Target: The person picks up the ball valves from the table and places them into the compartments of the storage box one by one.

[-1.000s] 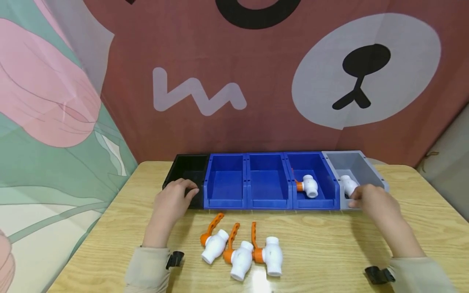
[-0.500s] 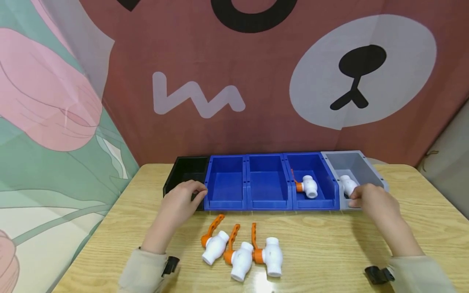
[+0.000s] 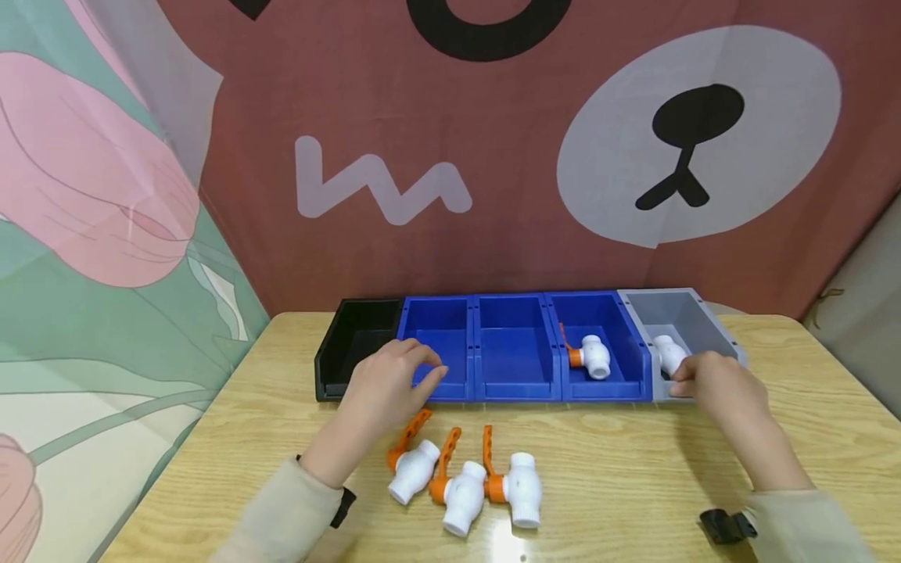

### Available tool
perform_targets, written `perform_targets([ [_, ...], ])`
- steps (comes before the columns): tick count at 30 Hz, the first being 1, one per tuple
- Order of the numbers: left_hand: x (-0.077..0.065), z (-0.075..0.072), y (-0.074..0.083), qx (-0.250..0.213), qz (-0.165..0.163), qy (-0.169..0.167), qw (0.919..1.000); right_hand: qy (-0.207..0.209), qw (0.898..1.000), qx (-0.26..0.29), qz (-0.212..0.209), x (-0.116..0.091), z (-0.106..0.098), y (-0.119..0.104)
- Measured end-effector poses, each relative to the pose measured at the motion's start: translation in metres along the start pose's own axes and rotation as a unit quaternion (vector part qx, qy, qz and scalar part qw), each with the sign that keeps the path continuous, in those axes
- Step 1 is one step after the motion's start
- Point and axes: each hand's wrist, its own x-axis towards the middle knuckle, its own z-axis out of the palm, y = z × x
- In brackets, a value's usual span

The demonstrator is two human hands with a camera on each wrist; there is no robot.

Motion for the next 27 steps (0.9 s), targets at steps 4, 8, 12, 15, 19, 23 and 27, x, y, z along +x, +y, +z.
perform_targets([
  [4, 0.001, 0.004, 0.009, 0.015, 0.039, -0.013, 0.999, -0.003, 1.0, 0.002, 0.002, 0.001, -0.001, 0.0],
  [8, 0.001, 0.01, 0.018, 0.019, 0.08, -0.019, 0.9965, -0.007, 1.0, 0.003, 0.005, 0.001, -0.001, 0.0],
  [12, 0.001, 0.016, 0.027, 0.024, 0.117, -0.017, 0.9927, -0.01, 1.0, 0.002, 0.012, 0.001, -0.001, 0.0],
  [15, 0.001, 0.021, 0.034, 0.029, 0.139, -0.02, 0.9896, -0.014, 1.0, 0.002, 0.016, 0.001, -0.002, 0.0],
  [19, -0.002, 0.028, 0.045, 0.033, 0.165, -0.039, 0.9849, -0.015, 1.0, 0.0, 0.018, 0.001, -0.002, 0.0],
  [23, -0.008, 0.033, 0.056, 0.032, 0.192, -0.055, 0.9794, -0.012, 1.0, 0.0, 0.014, 0.001, -0.002, 0.0],
  [27, -0.012, 0.037, 0.065, 0.03, 0.211, -0.069, 0.9745, -0.01, 1.0, 0.0, 0.013, 0.001, -0.001, 0.0],
])
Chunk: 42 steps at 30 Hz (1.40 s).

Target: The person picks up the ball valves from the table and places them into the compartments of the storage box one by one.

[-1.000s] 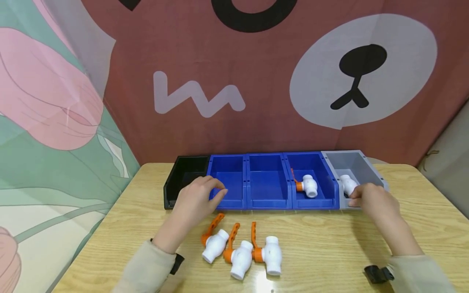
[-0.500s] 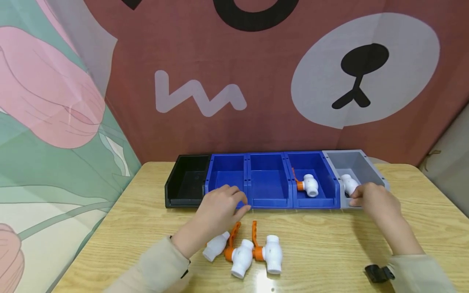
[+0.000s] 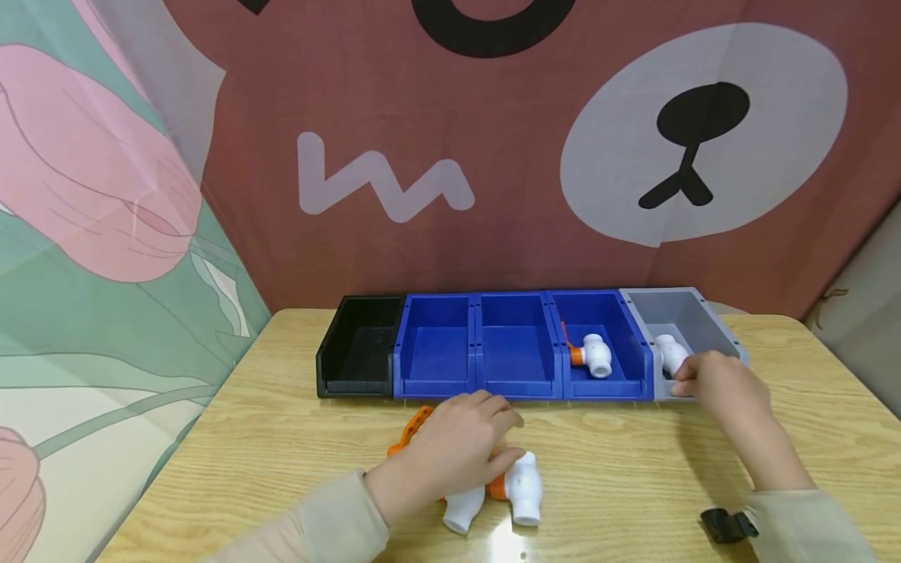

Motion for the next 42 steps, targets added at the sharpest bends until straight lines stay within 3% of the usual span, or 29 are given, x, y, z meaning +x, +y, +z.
perform_targets([
  [12, -0.003, 0.018, 0.017, -0.006, 0.023, -0.063, 0.9977, 0.0, 1.0, -0.004, 0.002, 0.0, 0.0, -0.001],
  [22, -0.006, 0.018, 0.022, 0.008, 0.033, -0.114, 0.9929, -0.005, 1.0, -0.006, 0.007, 0.0, -0.001, -0.002],
  [30, -0.006, 0.023, 0.023, 0.012, 0.063, -0.121, 0.9906, -0.009, 1.0, -0.007, 0.011, 0.001, -0.003, -0.003],
  [42, 0.0, 0.024, 0.03, 0.002, 0.056, -0.155, 0.9864, -0.023, 1.0, -0.008, 0.016, 0.001, -0.003, -0.003],
])
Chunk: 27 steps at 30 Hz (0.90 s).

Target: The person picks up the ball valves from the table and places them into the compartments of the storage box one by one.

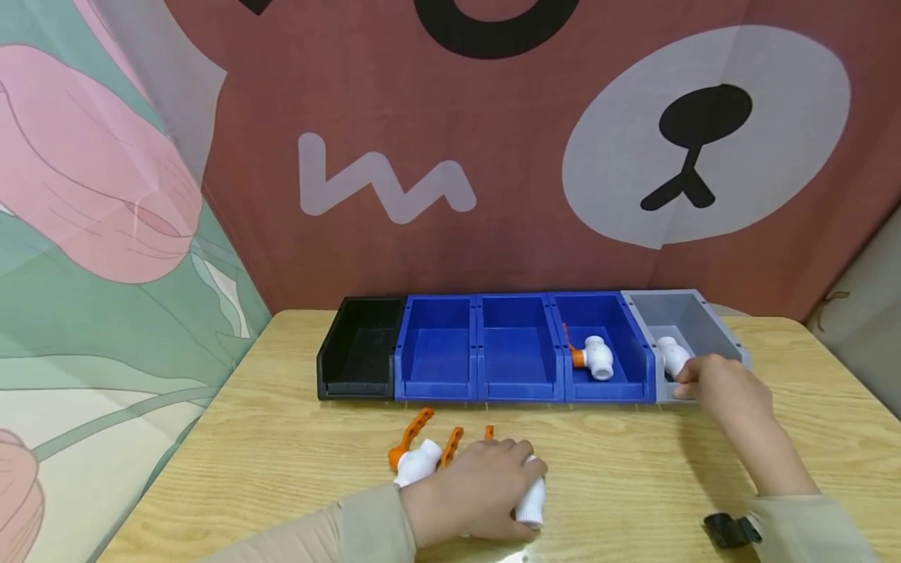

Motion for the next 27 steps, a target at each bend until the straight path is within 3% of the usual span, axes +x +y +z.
perform_targets([
  [11, 0.003, -0.004, 0.004, 0.006, 0.005, 0.012, 0.9999, 0.013, 1.0, 0.002, -0.009, -0.003, 0.005, 0.002],
  [22, 0.007, -0.021, 0.004, 0.034, 0.005, 0.021, 0.9992, 0.018, 1.0, 0.004, -0.011, -0.001, 0.004, 0.001],
  [27, 0.01, -0.028, -0.002, 0.041, -0.003, 0.047, 0.9981, 0.021, 1.0, 0.002, -0.01, -0.002, 0.004, 0.0],
])
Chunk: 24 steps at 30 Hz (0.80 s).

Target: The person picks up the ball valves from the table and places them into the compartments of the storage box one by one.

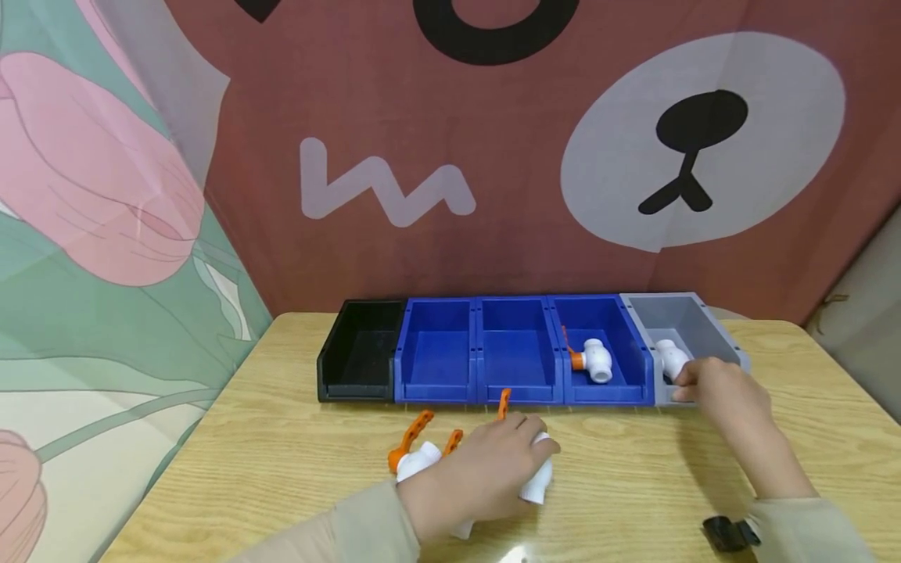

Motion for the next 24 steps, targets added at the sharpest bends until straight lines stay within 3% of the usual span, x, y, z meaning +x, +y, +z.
perform_targets([
  [5, 0.004, -0.008, -0.009, 0.0, -0.01, 0.029, 0.9995, -0.003, 1.0, 0.0, 0.005, 0.001, 0.0, 0.0],
  [10, 0.012, -0.015, -0.017, -0.017, -0.037, 0.024, 0.9989, -0.008, 1.0, 0.001, 0.008, 0.002, -0.002, 0.001],
  [24, 0.027, -0.02, -0.04, -0.062, -0.044, 0.027, 0.9967, -0.007, 1.0, 0.005, 0.004, 0.001, -0.002, 0.001],
])
